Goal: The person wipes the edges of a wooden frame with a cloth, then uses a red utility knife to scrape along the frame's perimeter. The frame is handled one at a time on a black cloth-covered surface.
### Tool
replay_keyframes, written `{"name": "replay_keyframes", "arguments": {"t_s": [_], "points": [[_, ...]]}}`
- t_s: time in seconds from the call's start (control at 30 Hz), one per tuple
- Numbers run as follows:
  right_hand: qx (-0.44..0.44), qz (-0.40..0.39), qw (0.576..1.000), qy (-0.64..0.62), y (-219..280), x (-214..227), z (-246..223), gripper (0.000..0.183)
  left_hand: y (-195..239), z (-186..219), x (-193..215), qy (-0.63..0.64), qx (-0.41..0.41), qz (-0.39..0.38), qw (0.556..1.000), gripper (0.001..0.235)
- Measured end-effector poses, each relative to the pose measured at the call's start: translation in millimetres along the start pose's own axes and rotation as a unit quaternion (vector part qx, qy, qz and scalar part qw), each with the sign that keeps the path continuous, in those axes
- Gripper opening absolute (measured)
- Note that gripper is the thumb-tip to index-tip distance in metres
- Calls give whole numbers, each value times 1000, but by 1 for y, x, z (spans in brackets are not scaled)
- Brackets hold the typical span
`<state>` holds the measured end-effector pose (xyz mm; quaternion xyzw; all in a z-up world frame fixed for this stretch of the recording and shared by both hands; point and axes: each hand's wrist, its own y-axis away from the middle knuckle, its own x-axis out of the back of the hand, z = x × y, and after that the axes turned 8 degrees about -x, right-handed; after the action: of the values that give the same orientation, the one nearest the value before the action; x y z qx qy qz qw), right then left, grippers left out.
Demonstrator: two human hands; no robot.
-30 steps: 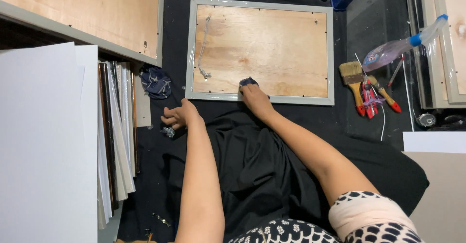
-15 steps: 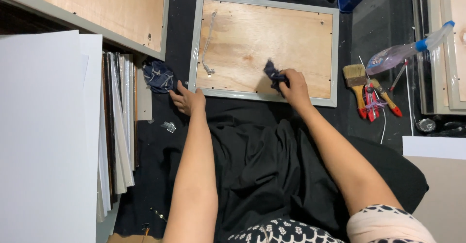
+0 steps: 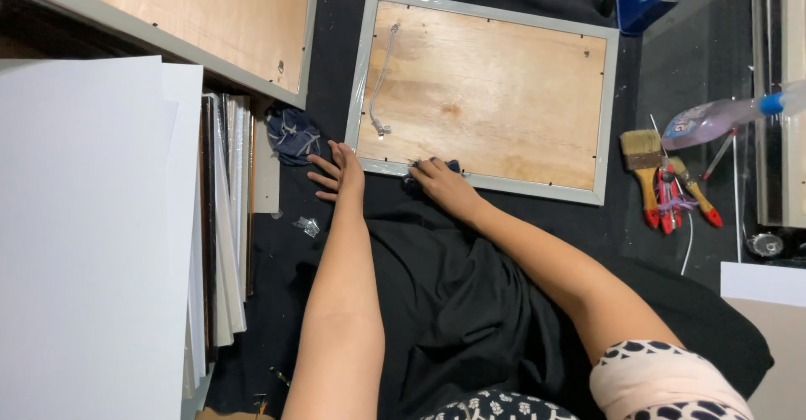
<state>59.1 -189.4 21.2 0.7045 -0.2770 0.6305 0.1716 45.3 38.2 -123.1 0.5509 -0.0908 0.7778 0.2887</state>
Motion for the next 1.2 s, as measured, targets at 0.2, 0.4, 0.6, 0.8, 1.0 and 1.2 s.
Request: {"name": "replay_keyframes", "arguments": {"t_s": [0.2,0.4,0.6,0.8,1.0,1.2], "points": [[-30,82,992,-94,-82,-4,-56,33,-20,-11,-39,-142,-48,305,940,41],[64,107,992,-31,-84,-40,-61,25,20,20,48,294,19,82,952,50],[70,28,996,44,21,20,10,32,4,14,-17,-229,0,334,914,51],[-65,-84,992,71,147,73,98,38,29,22,63,16,-68,-64,995,53],[-397,-88,907,114,309,23,248,35,50,52,122,28,-116,-28,992,57],[-526,-16,850,30,299,-27,260,36,21,36,79,65,-111,-33,991,51]]}}
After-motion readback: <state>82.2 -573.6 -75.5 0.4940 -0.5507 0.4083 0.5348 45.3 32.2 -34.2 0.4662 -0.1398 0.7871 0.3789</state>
